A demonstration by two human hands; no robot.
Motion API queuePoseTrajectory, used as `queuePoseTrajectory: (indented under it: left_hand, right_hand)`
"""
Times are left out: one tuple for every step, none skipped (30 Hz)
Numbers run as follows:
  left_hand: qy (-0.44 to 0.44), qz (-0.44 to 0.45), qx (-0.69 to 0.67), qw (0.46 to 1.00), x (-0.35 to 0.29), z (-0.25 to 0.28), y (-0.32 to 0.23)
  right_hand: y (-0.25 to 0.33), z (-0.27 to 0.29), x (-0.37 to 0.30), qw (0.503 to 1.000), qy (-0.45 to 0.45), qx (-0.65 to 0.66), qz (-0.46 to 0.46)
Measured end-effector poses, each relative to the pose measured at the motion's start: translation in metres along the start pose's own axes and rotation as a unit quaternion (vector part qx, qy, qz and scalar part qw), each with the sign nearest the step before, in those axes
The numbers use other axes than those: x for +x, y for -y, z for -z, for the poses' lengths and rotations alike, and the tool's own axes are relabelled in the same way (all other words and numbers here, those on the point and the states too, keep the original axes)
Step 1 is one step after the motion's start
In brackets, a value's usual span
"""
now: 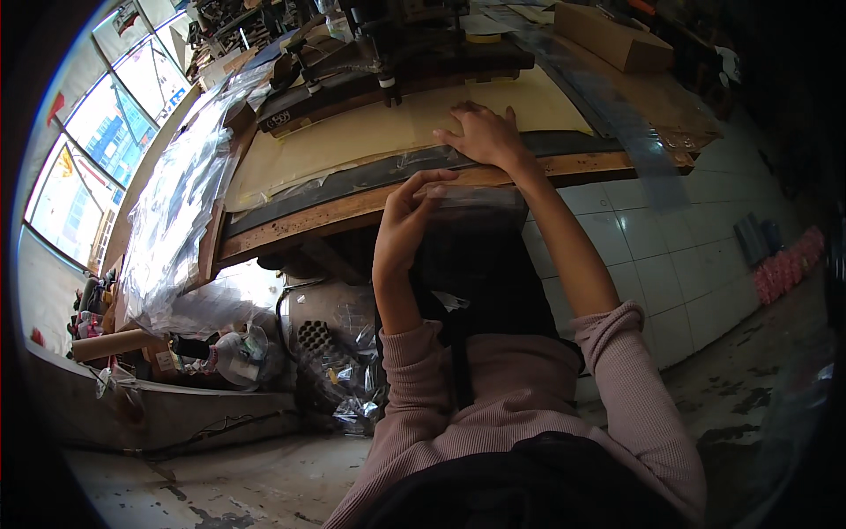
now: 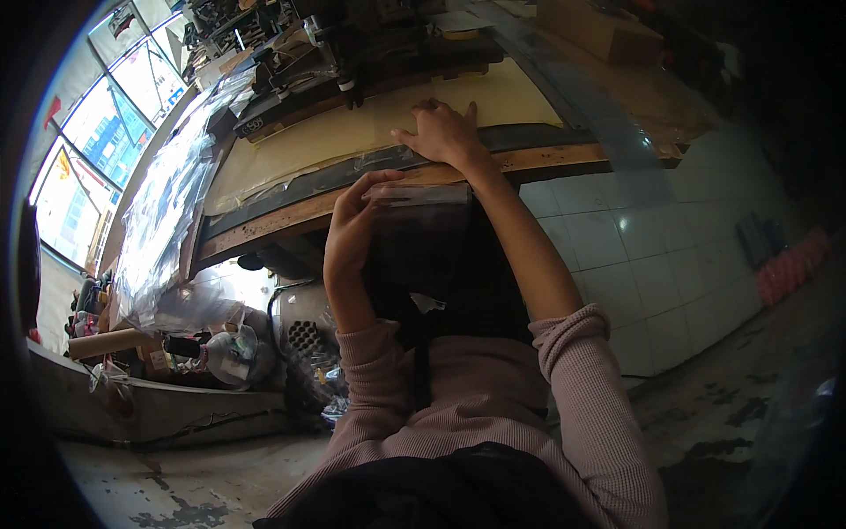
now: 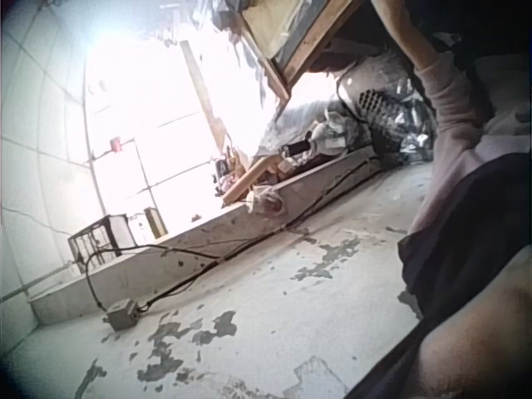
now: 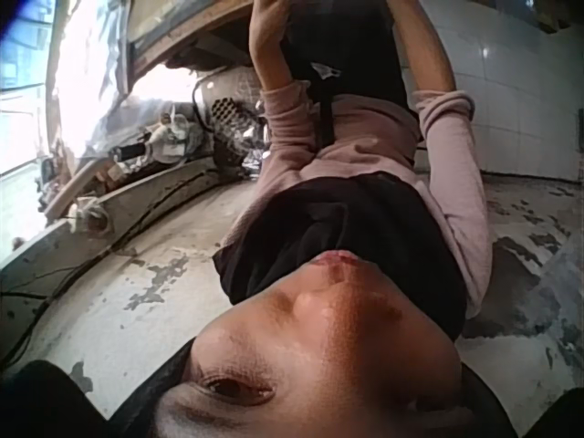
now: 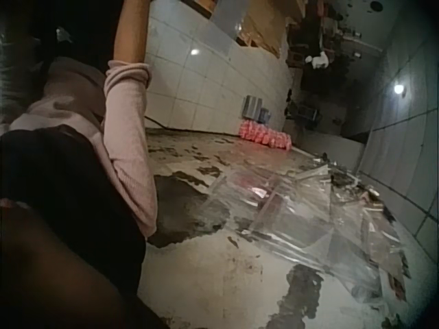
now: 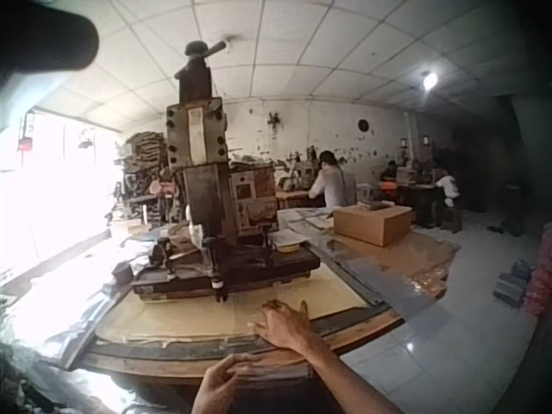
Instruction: The person heat-seals plastic sheets by positioning them under a press machine and handles the sealed plastic pieces by hand.
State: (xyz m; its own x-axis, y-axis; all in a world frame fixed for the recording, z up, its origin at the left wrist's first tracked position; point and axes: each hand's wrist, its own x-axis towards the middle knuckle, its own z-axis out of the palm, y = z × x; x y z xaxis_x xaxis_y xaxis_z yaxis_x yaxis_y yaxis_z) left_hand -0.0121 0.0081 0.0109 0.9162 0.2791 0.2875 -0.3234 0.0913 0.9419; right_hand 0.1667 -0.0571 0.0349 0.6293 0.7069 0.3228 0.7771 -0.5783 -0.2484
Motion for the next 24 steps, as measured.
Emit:
queuePoseTrajectory:
  left_hand:
    - [-0.001,-0.002,0.003,1.0,0.0001,0.0002,0.0003]
    - [-0.001,-0.002,0.003,1.0,0.0001,-0.0006,0.0003]
    - [-0.01,-0.006,0.006,1.0,0.0002,-0.0023,0.0004]
    - [-0.019,-0.01,0.009,1.0,0.0003,-0.0035,0.0005]
    - [-0.019,-0.01,0.009,1.0,0.0003,-0.0037,0.0008]
    - [-0.019,-0.01,0.003,1.0,0.0001,-0.0038,0.0011]
    - [-0.02,-0.009,-0.003,1.0,-0.0001,-0.0037,0.0015]
    - [-0.02,-0.01,-0.002,1.0,0.0004,-0.0033,0.0024]
    - [-0.025,-0.017,0.008,1.0,0.0016,-0.0027,0.0043]
    - [-0.031,-0.024,0.018,0.999,0.0023,-0.0023,0.0054]
    - [-0.031,-0.024,0.018,0.999,0.0023,-0.0018,0.0058]
    - [-0.024,-0.019,0.014,0.999,0.002,-0.001,0.0056]
    - [-0.018,-0.013,0.01,1.0,0.0018,-0.0005,0.0054]
    - [-0.018,-0.013,0.01,1.0,0.0014,-0.0009,0.0048]
    - [-0.02,-0.009,0.004,1.0,0.0007,-0.002,0.0034]
    - [-0.023,-0.006,-0.002,1.0,0.0004,-0.0026,0.0026]
    - [-0.023,-0.006,-0.002,1.0,0.0005,-0.0024,0.0026]
    - [-0.02,-0.01,-0.001,1.0,0.0006,-0.0021,0.003]
    - [-0.016,-0.014,-0.001,1.0,0.0008,-0.0019,0.0031]
    - [-0.016,-0.015,-0.001,1.0,0.0008,-0.0022,0.003]
    - [-0.018,-0.015,-0.002,1.0,0.0011,-0.0027,0.003]
    - [-0.02,-0.015,-0.004,1.0,0.0013,-0.0031,0.0029]
    - [-0.02,-0.015,-0.004,1.0,0.001,-0.0031,0.0027]
    - [-0.02,-0.016,-0.001,1.0,0.0006,-0.0031,0.0026]
  right_hand:
    - [-0.0001,-0.0001,-0.0001,1.0,0.0,0.0,0.0]
    - [-0.0002,-0.0002,-0.0002,1.0,-0.003,-0.001,0.0]
    - [-0.0003,-0.0003,-0.0003,1.0,-0.005,-0.002,0.0]
    - [-0.0004,-0.0005,-0.0003,1.0,-0.005,-0.002,-0.001]
    - [-0.0004,-0.0007,-0.0003,1.0,-0.005,-0.001,-0.001]
    - [-0.0004,-0.001,-0.0001,1.0,-0.005,0.001,-0.001]
    - [-0.0004,-0.0013,0.0002,1.0,-0.005,0.001,-0.001]
    - [-0.0002,-0.0015,0.0008,1.0,-0.005,0.0,0.0]
    - [-0.0004,-0.0017,0.0011,1.0,-0.004,-0.002,0.001]
    - [-0.0006,-0.002,0.0011,1.0,-0.004,-0.002,0.001]
    - [-0.0009,-0.0024,0.0009,1.0,-0.006,-0.003,0.001]
    - [-0.0002,-0.0017,0.0004,1.0,-0.007,-0.003,0.0]
    - [0.0005,-0.001,0.0,1.0,-0.007,-0.003,0.0]
    - [0.0011,-0.0002,-0.0003,1.0,-0.002,0.0,-0.001]
    - [0.0012,0.0003,-0.0004,1.0,0.003,0.002,-0.003]
    - [0.0013,0.0008,-0.0004,1.0,0.003,0.002,-0.002]
    - [0.0015,0.0014,-0.0002,1.0,0.004,0.003,-0.002]
    - [0.0012,0.0014,0.0,1.0,0.004,0.003,-0.003]
    - [0.0011,0.0013,0.0001,1.0,0.004,0.003,-0.003]
    - [0.0011,0.0012,0.0002,1.0,0.003,0.003,-0.001]
    - [0.0009,0.0009,0.0003,1.0,0.003,0.002,0.001]
    - [0.0007,0.0006,0.0002,1.0,0.002,0.002,0.001]
    - [0.0004,0.0002,-0.0002,1.0,-0.002,0.006,0.001]
    - [0.0004,0.0004,-0.0005,1.0,-0.006,0.009,0.002]
